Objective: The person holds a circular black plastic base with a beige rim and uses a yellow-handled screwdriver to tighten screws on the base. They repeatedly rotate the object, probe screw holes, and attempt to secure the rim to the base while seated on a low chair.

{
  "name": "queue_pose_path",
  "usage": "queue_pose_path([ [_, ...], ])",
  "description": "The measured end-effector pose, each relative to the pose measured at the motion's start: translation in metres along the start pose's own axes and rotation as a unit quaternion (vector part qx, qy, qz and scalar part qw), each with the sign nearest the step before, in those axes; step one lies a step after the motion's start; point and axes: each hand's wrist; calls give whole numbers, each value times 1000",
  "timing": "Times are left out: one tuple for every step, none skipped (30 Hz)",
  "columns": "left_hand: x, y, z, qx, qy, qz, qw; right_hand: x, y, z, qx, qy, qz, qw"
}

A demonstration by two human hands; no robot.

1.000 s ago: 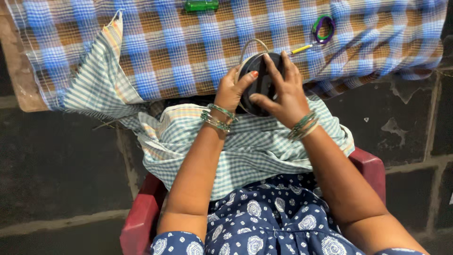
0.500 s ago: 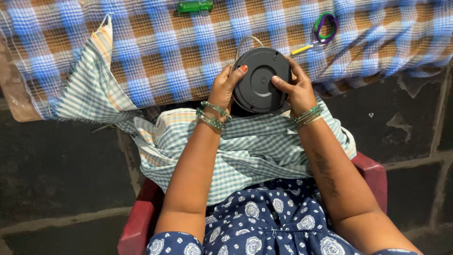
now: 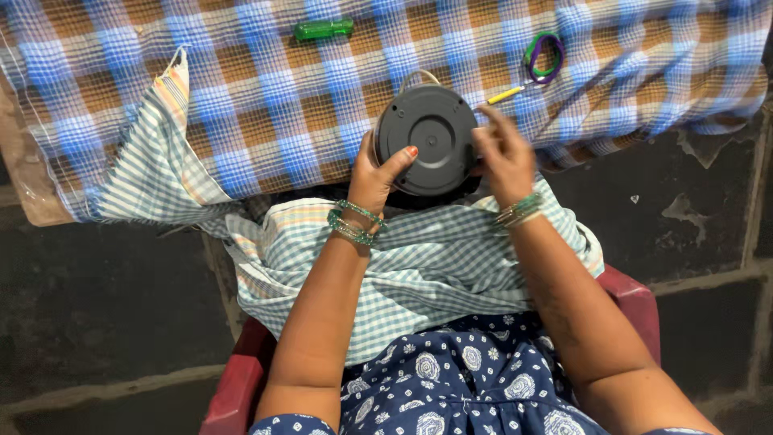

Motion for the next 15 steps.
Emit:
queue_pose_path([
  [0,-2,-2,3,8,-22,1000,0,-10,-4,-32,-14,83,996],
  [2,-4,-2,5,14,-44,999,1,-24,-8,-64,-25,166,984],
  [3,-7,-3,12,10,-43,999,1,-34,-12,-95,-37,248,963],
  [3,-10,-5,21,6,-43,999,0,-40,-16,-98,-90,321,938],
  [5,-11,-6,29,3,-43,999,-1,-47,-23,-100,-143,391,904],
  [5,-12,-7,40,13,-51,998,-2,-51,-29,-99,-194,458,862],
  [6,-12,-8,50,24,-58,997,-3,-53,-36,-90,-232,490,836],
  [6,-14,-9,58,36,-67,995,-5,-51,-43,-79,-270,519,807],
  [6,-14,-10,62,28,-64,996,-8,-50,-49,-69,-308,546,776],
  [7,-15,-11,64,19,-62,996,-10,-49,-53,-43,-320,548,772],
  [7,-16,-11,66,10,-59,996,-12,-48,-57,-17,-331,549,767],
  [7,-17,-11,67,10,-64,996,-14,-48,-59,10,-341,551,762],
  [7,-19,-12,67,10,-68,995,-15,-47,-61,15,-347,557,754],
  [8,-20,-12,69,8,-73,995,-16,-50,-61,20,-351,566,746],
  [9,-20,-12,69,9,-67,995,-15,-52,-62,25,-354,574,738],
])
Point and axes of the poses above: each hand's wrist, its own z-axis away from the middle knuckle, its own y-axis out of the palm, x = y × z, and after that the axes turned 2 degrees about y, right-handed
